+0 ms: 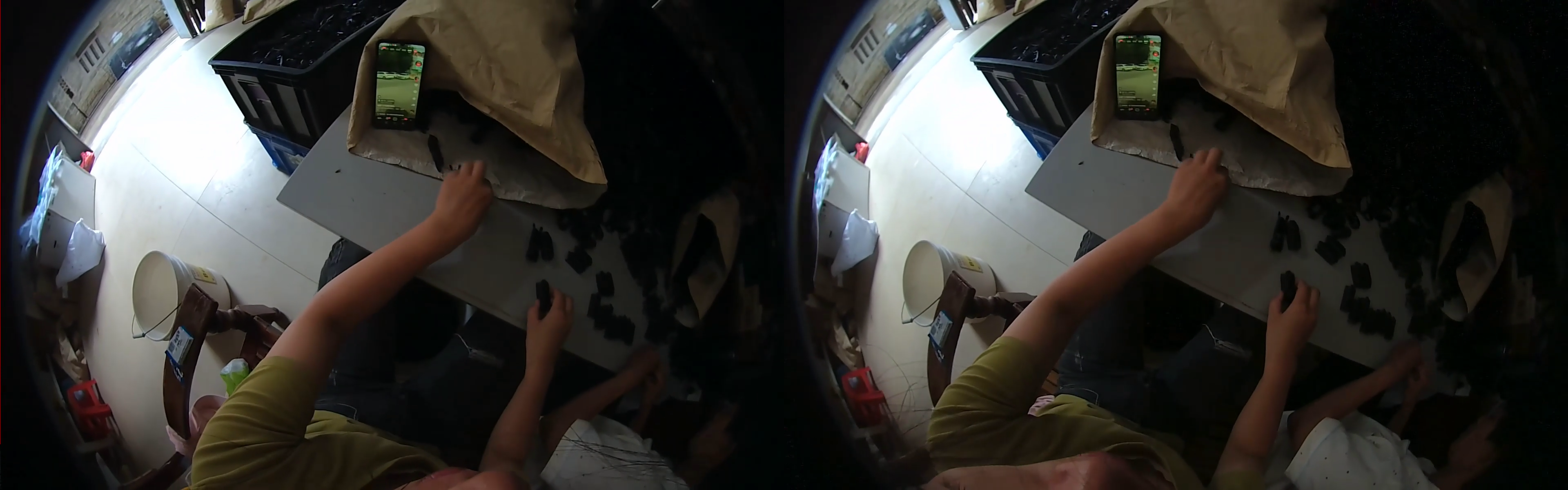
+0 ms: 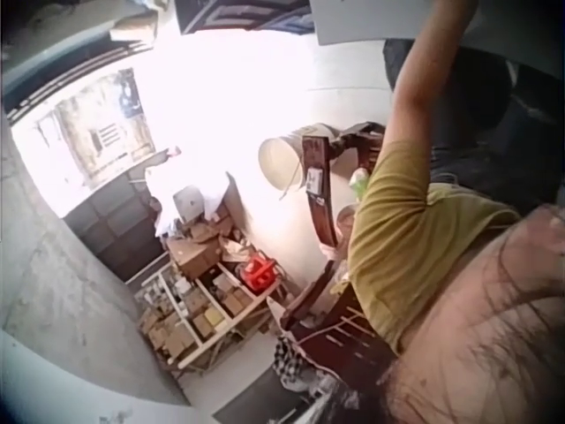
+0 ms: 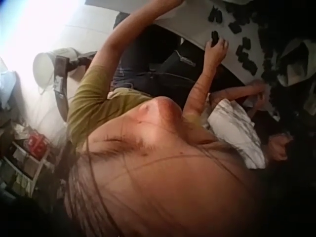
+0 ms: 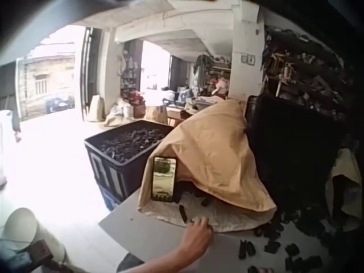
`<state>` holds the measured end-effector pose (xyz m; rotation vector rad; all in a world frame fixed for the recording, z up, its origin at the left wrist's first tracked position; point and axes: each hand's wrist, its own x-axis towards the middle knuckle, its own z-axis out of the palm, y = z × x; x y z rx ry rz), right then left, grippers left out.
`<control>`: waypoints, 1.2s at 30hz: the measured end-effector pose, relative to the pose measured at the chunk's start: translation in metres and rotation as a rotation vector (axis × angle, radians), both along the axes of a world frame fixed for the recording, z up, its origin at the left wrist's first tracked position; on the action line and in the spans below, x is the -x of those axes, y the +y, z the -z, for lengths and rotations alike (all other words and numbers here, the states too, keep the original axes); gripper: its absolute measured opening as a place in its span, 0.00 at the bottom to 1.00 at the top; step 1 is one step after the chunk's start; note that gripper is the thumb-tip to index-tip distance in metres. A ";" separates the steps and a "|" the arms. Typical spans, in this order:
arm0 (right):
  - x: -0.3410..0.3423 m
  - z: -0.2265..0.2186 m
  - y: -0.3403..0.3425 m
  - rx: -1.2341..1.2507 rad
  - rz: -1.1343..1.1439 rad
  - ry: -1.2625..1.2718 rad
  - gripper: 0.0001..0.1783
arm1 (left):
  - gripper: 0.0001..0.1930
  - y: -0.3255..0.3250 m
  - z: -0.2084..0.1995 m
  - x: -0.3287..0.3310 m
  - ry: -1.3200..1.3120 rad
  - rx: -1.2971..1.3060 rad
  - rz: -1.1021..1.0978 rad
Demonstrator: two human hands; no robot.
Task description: Manually assembling and inspecting small black plastic components at a workstation.
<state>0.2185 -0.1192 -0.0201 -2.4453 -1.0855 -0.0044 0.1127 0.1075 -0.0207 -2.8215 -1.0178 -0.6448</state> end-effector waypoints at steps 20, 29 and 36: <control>0.054 -0.024 0.008 -0.238 -0.395 0.130 0.18 | 0.10 -0.107 -0.007 0.051 -0.748 1.023 0.367; 0.056 -0.019 0.000 -0.216 -0.414 -0.166 0.20 | 0.15 -0.110 -0.009 0.055 -0.716 1.057 0.363; 0.038 -0.016 0.000 -0.281 -0.342 0.735 0.13 | 0.13 -0.103 -0.015 0.074 -0.751 1.525 0.408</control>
